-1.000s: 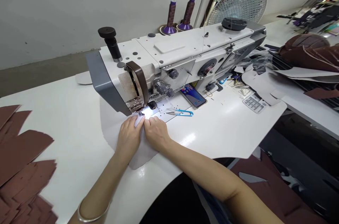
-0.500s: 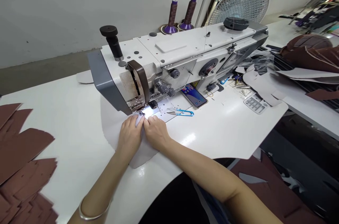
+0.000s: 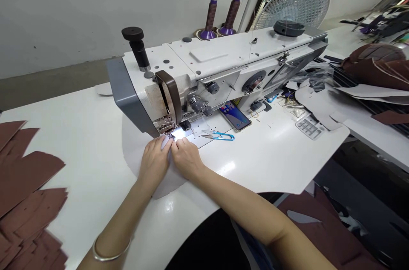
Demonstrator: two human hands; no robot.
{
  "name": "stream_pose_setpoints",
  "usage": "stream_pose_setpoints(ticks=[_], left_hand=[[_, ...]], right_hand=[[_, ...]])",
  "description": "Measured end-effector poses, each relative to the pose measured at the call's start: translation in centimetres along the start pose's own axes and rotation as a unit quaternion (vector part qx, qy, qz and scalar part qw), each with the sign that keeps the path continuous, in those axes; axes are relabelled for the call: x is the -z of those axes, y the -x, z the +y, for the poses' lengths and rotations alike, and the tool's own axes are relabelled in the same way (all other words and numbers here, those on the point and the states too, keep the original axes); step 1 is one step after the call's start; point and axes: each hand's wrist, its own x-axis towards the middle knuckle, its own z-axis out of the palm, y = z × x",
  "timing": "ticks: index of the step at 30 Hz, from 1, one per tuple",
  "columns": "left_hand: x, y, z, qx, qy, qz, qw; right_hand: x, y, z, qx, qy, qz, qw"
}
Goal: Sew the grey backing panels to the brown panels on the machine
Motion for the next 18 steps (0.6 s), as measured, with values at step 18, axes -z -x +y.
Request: stream_pose_setpoints(ticks=[18], left_hand=[[-0.65, 0.05, -0.45, 0.006, 0.017, 0.034, 0.999]], right_hand=[[-0.17, -0.31, -0.06, -0.013, 0.010, -0.012, 1.000]])
